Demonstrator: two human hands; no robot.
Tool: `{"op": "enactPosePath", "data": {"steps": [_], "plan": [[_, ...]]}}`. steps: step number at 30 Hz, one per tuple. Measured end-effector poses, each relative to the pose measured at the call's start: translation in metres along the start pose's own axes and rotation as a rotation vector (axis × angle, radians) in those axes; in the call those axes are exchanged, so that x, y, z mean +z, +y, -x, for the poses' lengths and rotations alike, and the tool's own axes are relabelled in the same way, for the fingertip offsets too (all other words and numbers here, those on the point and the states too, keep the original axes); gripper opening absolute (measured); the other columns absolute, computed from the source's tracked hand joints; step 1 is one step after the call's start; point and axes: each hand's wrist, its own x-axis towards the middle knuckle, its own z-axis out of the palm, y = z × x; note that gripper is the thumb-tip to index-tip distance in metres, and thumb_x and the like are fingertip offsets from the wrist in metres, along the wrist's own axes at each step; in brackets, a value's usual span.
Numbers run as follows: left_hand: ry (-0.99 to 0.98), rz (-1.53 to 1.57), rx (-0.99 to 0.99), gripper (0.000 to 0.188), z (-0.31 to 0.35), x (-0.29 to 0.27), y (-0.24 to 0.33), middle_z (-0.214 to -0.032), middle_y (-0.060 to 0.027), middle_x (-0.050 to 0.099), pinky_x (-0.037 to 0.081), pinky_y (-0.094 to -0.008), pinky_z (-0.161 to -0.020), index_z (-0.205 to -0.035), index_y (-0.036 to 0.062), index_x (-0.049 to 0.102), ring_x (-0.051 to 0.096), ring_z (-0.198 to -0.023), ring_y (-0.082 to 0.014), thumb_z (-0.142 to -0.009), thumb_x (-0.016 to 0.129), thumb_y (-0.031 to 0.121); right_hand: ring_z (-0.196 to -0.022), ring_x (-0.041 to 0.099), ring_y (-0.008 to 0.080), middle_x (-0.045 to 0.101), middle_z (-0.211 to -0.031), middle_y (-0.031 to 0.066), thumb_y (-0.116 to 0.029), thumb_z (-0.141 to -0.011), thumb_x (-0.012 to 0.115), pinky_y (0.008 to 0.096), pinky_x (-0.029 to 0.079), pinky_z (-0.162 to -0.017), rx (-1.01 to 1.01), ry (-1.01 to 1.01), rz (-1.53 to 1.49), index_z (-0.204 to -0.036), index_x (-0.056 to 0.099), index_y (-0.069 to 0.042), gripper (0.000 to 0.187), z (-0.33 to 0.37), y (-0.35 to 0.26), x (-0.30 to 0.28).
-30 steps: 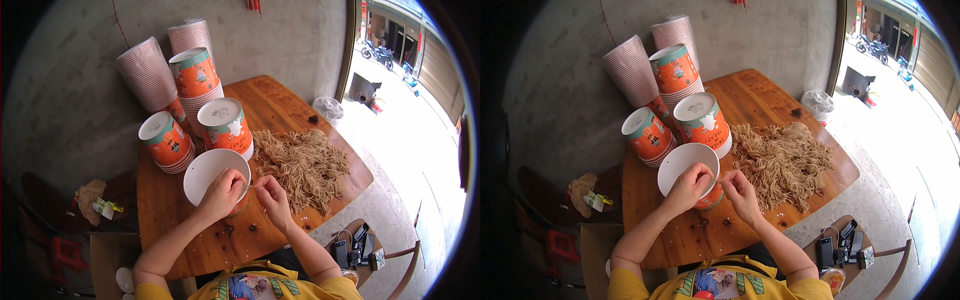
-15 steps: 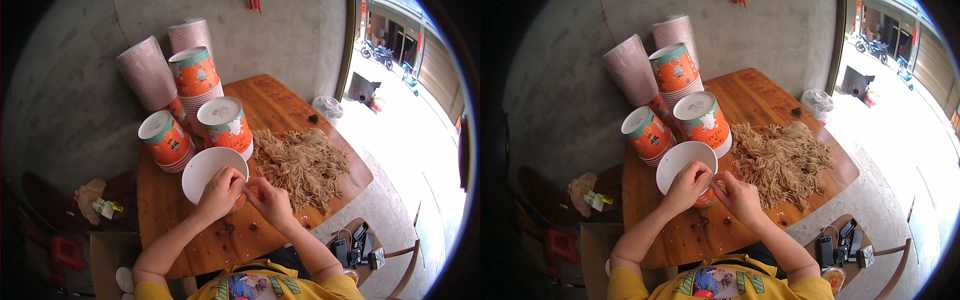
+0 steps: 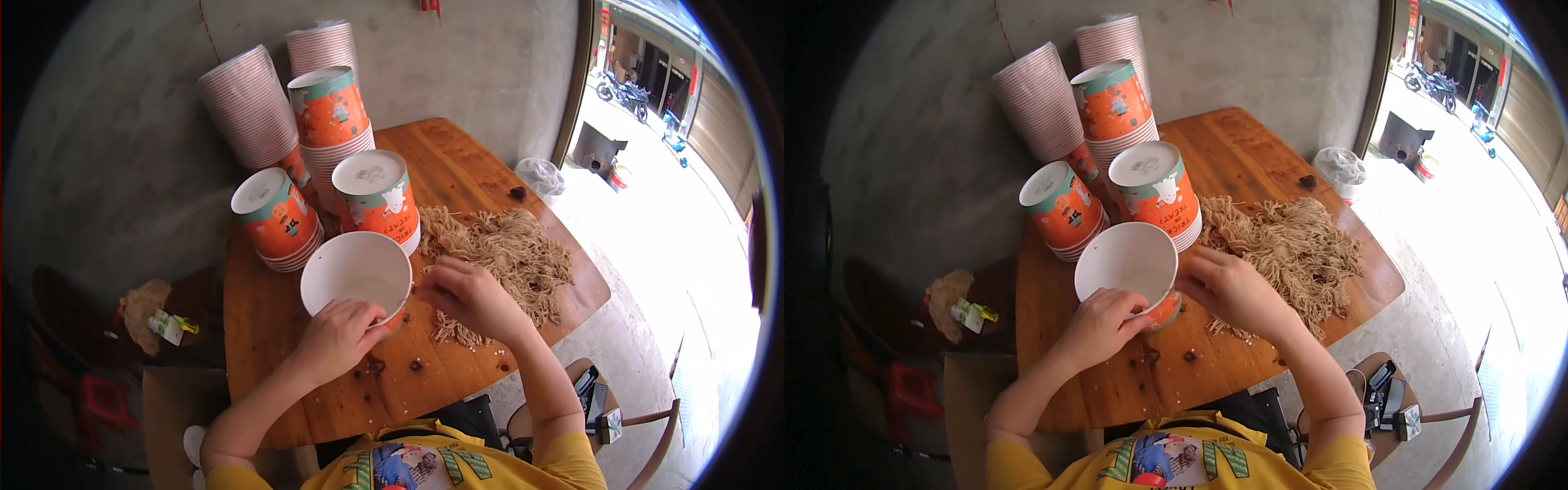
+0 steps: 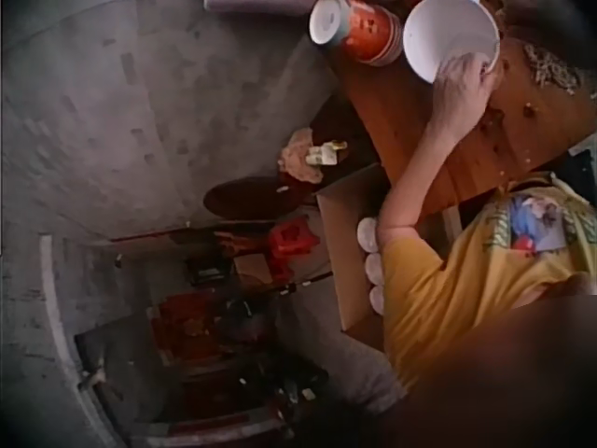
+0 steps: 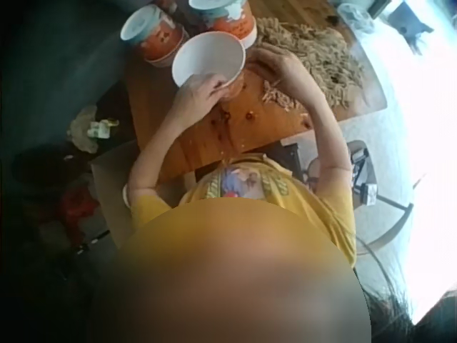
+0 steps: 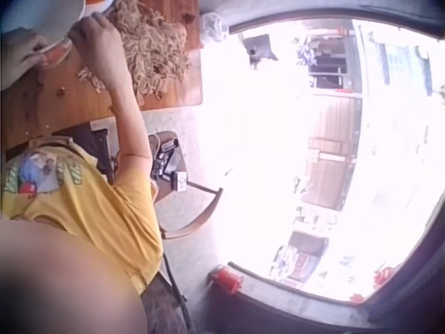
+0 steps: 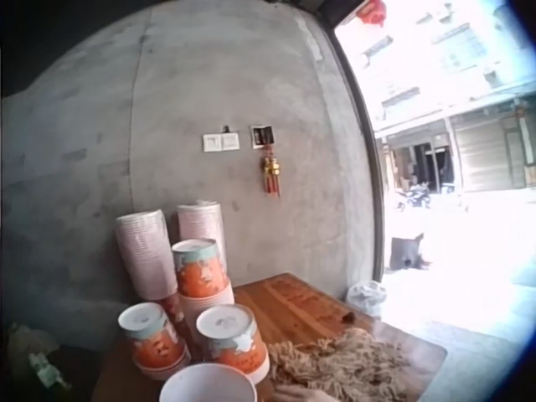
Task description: Manually separating and placing fibrous material into paper cups on a wooden table.
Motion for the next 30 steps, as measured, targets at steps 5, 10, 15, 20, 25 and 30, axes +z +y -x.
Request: {"op": "enactPosePath", "data": {"steps": [5,10,15,20,25,30], "plan": [[0.013,-0.13,0.104,0.012,0.028,-0.016,-0.013,-0.086,-0.0047,0.062,0.043,-0.0407,-0.092,-0.092,0.0101,0.058,0.062,-0.089,-0.0246,-0.084,0.067,0.013,-0.07,0.066,0.0283,0.065,-0.083,0.01,-0.017,-0.087,0.064,0.0377,0.053,-0.061,-0.113,-0.124,0.131,-0.092,0.061,-0.006,0.012,-0.037,0.009,0.034],[0.038,-0.051,-0.056,0.01,0.05,-0.03,-0.02,-0.087,0.0006,0.061,0.027,-0.049,-0.106,-0.09,0.0121,0.061,0.059,-0.093,-0.0185,-0.083,0.067,0.015,-0.061,0.065,0.0336,0.066,-0.069,0.0122,-0.021,-0.09,0.061,0.043,0.053,-0.057,0.005,-0.251,0.146,-0.094,0.061,-0.008,0.014,-0.044,-0.006,0.08],[0.276,-0.06,-0.362,0.01,0.048,-0.003,-0.019,-0.077,-0.0003,0.062,0.025,-0.0481,-0.103,-0.078,0.0099,0.059,0.059,-0.088,-0.0193,-0.081,0.067,0.015,-0.065,0.065,0.0362,0.067,-0.071,0.0146,-0.024,-0.09,0.061,0.0456,0.052,-0.059,0.117,-0.28,0.162,-0.094,0.061,-0.009,0.015,-0.054,-0.022,0.102],[0.294,-0.098,-0.361,0.01,0.045,0.002,-0.025,-0.078,0.0001,0.06,0.026,-0.0483,-0.102,-0.075,0.0096,0.057,0.057,-0.093,-0.0194,-0.078,0.066,0.012,-0.064,0.065,0.0365,0.065,-0.068,0.0151,-0.028,-0.09,0.061,0.0466,0.052,-0.058,0.119,-0.22,0.214,-0.091,0.061,-0.009,0.019,-0.054,-0.02,0.104],[0.122,-0.058,-0.266,0.01,0.045,-0.011,-0.033,-0.079,0.0003,0.055,0.025,-0.0479,-0.104,-0.072,0.0092,0.052,0.055,-0.096,-0.0204,-0.074,0.061,0.01,-0.064,0.065,0.0363,0.064,-0.066,0.0151,-0.031,-0.089,0.061,0.0482,0.051,-0.057,0.183,-0.19,0.326,-0.09,0.06,-0.01,0.021,-0.057,-0.009,0.1],[0.022,0.147,-0.104,0.009,0.048,-0.025,-0.057,-0.081,-0.0003,0.054,0.017,-0.0448,-0.11,-0.077,0.0108,0.05,0.057,-0.095,-0.0172,-0.076,0.059,0.01,-0.065,0.065,0.0368,0.064,-0.067,0.0162,-0.031,-0.089,0.06,0.0487,0.051,-0.058,0.206,-0.156,0.32,-0.088,0.061,-0.009,0.022,-0.059,-0.009,0.101]]}}
